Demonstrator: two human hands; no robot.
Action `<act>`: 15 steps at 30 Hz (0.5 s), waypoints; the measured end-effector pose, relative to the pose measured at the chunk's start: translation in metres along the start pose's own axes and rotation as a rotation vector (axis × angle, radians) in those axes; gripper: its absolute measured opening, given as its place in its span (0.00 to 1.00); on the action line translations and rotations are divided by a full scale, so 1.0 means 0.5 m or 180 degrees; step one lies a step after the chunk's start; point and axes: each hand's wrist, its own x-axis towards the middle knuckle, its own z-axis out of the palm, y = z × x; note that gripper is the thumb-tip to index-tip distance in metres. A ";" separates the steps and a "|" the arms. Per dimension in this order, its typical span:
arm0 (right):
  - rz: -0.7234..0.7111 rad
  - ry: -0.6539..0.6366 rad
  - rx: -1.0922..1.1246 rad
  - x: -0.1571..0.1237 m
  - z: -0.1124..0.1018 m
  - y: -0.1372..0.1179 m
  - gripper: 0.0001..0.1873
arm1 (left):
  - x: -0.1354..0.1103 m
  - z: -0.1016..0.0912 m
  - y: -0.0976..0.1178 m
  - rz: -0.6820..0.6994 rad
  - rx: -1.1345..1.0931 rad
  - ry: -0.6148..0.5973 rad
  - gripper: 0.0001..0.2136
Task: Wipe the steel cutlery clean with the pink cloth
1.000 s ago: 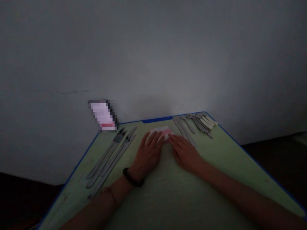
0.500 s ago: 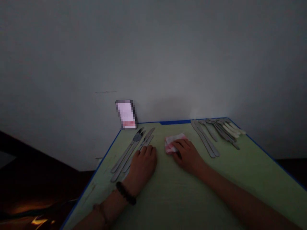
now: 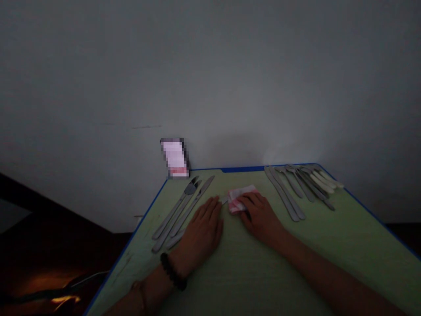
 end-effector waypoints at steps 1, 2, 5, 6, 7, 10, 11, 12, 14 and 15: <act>0.0049 0.0031 -0.0037 0.000 0.000 0.000 0.16 | 0.000 -0.003 0.000 -0.0091 0.0052 -0.0012 0.20; 0.0098 0.0068 -0.0072 0.000 0.001 0.000 0.16 | 0.000 -0.006 0.000 -0.0174 0.0116 -0.0040 0.20; 0.0170 0.0106 -0.0127 0.000 0.002 0.000 0.16 | 0.000 -0.013 0.002 -0.0217 0.0303 -0.0147 0.19; 0.0163 0.0088 -0.0122 0.001 0.003 0.000 0.16 | 0.001 -0.015 0.004 -0.0248 0.0377 -0.0160 0.19; 0.0154 0.0070 -0.0113 0.001 0.003 0.000 0.16 | 0.002 -0.017 0.007 -0.0271 0.0444 -0.0200 0.18; 0.0209 0.0051 -0.0137 0.003 0.006 0.003 0.18 | 0.007 -0.027 0.022 -0.0310 0.0662 -0.0368 0.18; 0.0288 0.0085 -0.0173 0.003 0.008 0.004 0.19 | 0.008 -0.031 0.027 -0.0322 0.0730 -0.0409 0.19; 0.0391 0.0140 -0.0220 0.004 0.010 0.006 0.21 | 0.006 -0.036 0.030 -0.0341 0.0798 -0.0445 0.19; 0.0590 0.0241 -0.0309 0.004 0.015 0.008 0.24 | 0.000 -0.047 0.031 -0.0406 0.0911 -0.0587 0.17; 0.0642 0.0260 -0.0340 0.004 0.017 0.010 0.24 | -0.005 -0.053 0.028 -0.0448 0.0954 -0.0724 0.16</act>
